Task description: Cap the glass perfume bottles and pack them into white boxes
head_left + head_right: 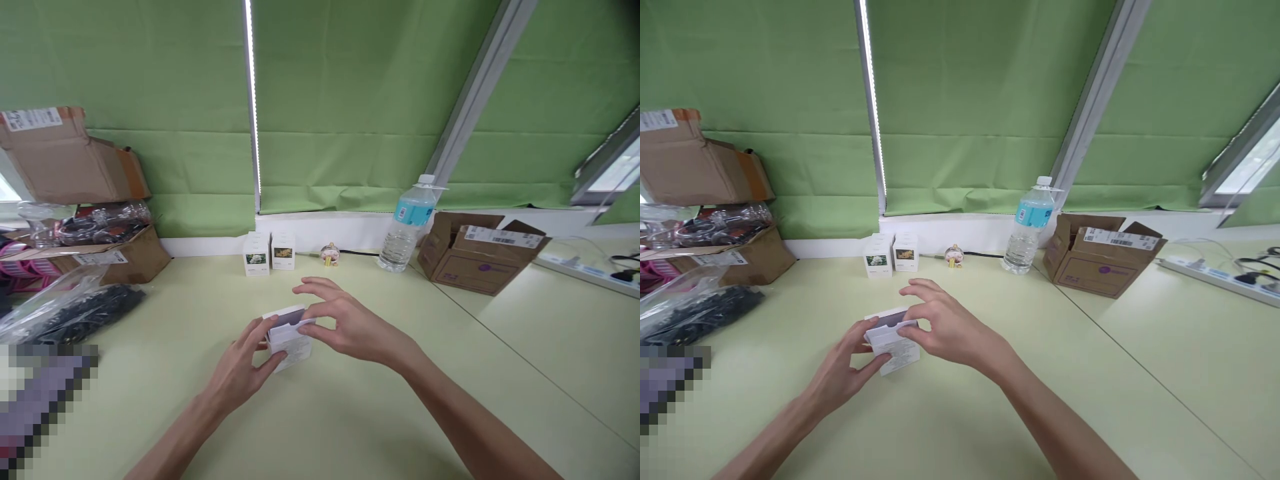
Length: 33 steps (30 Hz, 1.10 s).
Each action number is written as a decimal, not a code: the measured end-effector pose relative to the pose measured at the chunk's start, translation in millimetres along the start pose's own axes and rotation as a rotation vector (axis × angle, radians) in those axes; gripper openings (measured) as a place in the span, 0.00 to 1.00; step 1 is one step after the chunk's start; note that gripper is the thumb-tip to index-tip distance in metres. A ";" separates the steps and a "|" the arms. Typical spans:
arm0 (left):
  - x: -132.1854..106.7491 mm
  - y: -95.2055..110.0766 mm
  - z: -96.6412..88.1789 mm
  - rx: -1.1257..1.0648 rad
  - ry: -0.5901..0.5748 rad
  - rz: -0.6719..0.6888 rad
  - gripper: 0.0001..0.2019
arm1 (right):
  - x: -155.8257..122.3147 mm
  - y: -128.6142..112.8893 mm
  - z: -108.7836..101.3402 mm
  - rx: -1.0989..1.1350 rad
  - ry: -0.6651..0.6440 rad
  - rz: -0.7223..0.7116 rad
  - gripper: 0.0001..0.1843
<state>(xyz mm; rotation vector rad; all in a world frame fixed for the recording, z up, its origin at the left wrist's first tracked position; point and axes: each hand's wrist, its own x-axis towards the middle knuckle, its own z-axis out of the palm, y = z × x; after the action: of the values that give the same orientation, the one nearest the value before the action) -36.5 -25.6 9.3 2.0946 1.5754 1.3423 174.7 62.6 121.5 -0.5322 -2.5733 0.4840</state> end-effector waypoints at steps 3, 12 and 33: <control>1.2 2.0 -1.3 0.018 -0.024 0.023 0.22 | -3.6 -1.3 5.7 -0.089 -0.051 -0.031 0.09; 1.7 2.0 -0.6 0.038 -0.006 0.034 0.19 | -7.5 -2.8 21.2 -0.176 -0.059 -0.017 0.10; 6.2 -1.7 -9.6 -0.024 0.022 -0.155 0.36 | -1.3 -14.7 12.3 -0.173 0.004 0.019 0.21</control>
<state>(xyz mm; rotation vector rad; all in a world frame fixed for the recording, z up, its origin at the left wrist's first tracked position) -44.6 -23.0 17.0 1.9063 1.6828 1.3292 165.4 46.4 117.1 -0.6164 -2.6235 0.2675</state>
